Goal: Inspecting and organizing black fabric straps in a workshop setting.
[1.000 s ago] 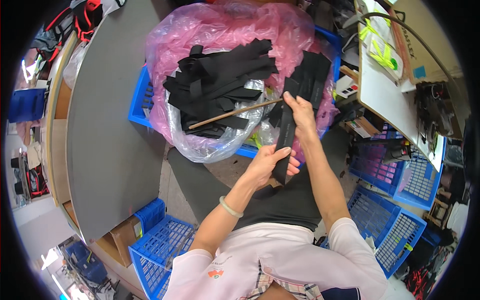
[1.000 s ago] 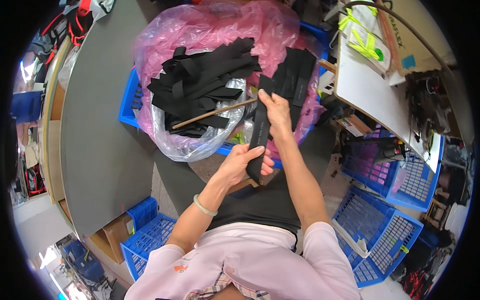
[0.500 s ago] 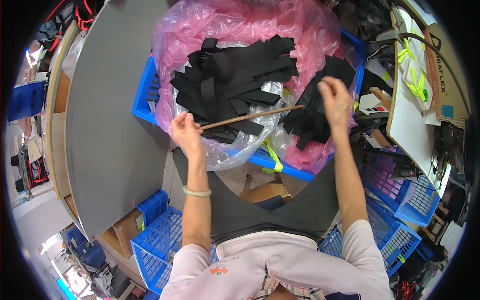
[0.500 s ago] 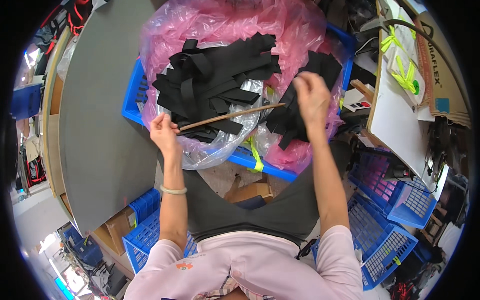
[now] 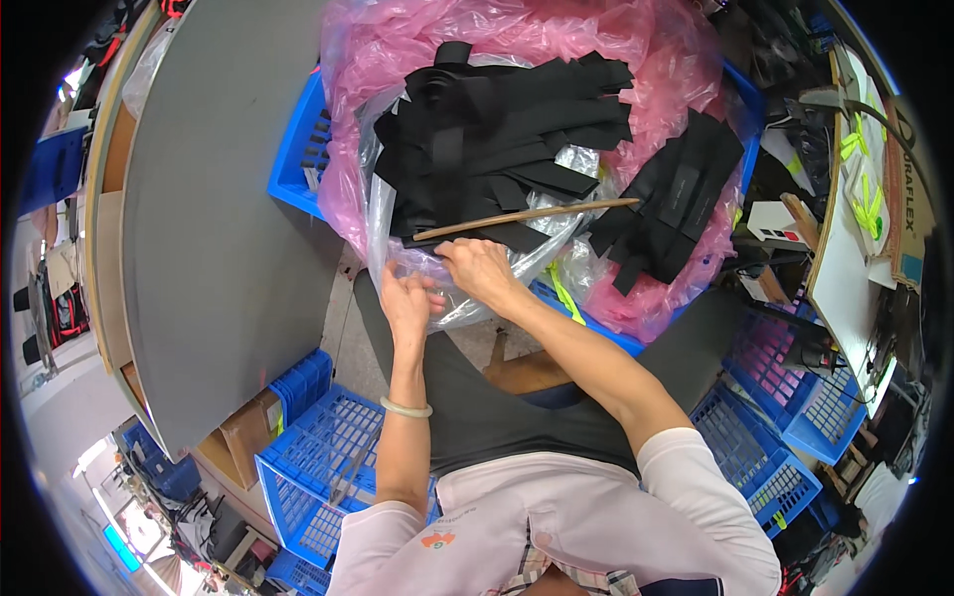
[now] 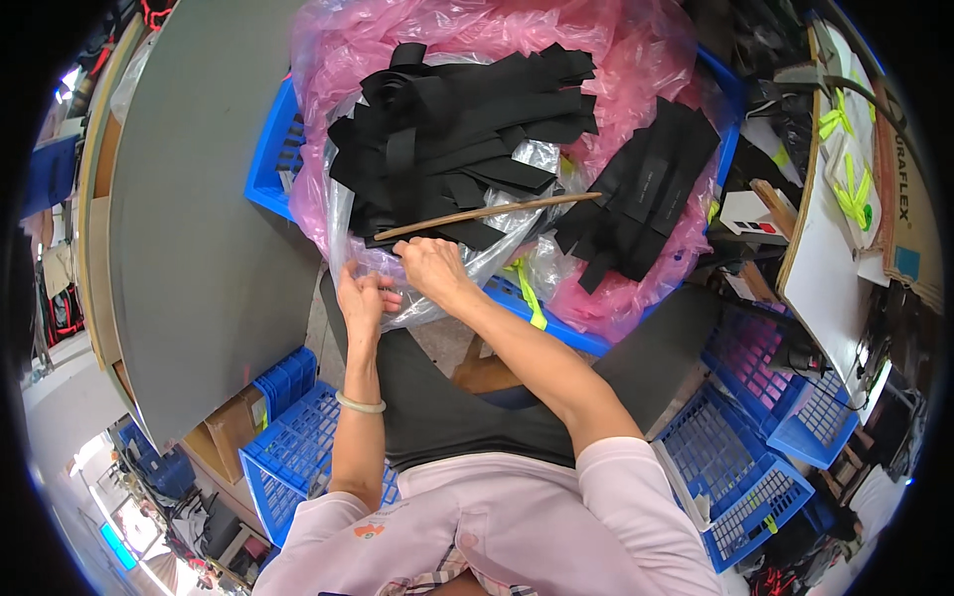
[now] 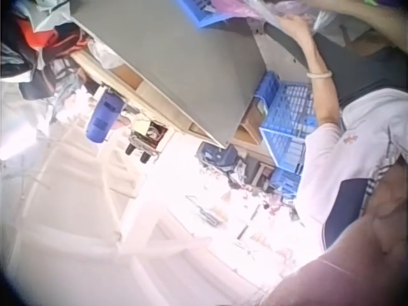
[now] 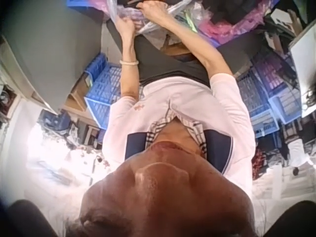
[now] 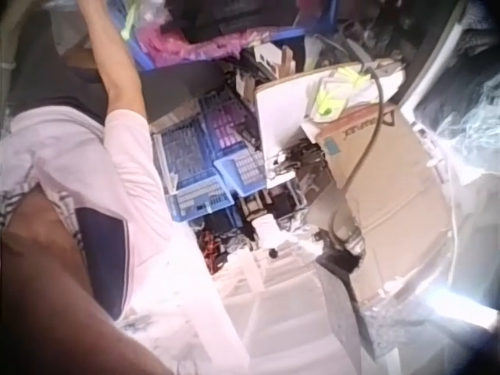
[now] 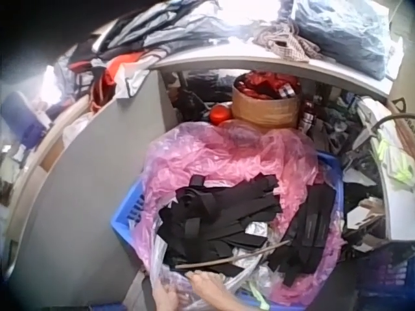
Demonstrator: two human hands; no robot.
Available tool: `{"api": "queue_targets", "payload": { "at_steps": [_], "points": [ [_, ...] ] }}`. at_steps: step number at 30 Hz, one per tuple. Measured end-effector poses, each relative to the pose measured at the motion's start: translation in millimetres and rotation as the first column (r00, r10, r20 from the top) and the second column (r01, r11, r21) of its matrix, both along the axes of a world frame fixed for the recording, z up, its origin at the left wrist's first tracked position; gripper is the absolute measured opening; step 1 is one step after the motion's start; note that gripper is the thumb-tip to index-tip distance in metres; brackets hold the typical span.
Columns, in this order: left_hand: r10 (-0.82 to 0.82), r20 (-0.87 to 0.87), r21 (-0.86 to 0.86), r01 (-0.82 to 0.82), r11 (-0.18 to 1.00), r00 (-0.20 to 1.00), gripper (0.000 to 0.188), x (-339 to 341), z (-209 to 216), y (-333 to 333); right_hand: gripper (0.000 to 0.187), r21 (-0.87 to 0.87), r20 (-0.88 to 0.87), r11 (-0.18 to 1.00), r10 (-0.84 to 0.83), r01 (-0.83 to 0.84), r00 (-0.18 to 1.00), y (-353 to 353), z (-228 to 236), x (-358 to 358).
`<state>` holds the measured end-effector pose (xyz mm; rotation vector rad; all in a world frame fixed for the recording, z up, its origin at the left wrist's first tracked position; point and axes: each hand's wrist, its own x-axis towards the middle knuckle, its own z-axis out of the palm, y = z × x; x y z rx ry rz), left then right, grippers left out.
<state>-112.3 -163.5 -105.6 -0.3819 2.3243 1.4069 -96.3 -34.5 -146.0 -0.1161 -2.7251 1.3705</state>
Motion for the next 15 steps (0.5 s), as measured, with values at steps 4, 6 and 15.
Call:
{"api": "queue_targets", "payload": {
  "at_steps": [4,6,15],
  "points": [
    [0.139,0.071,0.126,-0.148,0.981,0.988,0.050,-2.2,6.5,-1.9,0.017,0.131,0.149,0.989,0.047,-0.067,0.988,-16.5,4.7,-21.8],
    [0.152,0.078,0.179,-0.163,0.970,0.985,0.051,-3.3,8.0,-2.9,0.022,0.174,0.181,0.978,0.081,-0.113,0.980,-21.8,8.5,-28.6],
    [0.187,0.052,0.430,-0.191,0.883,0.981,0.037,5.2,42.9,0.8,0.016,0.042,0.186,0.999,-0.027,0.019,0.982,-30.3,-4.2,-47.7]
  ]
}}
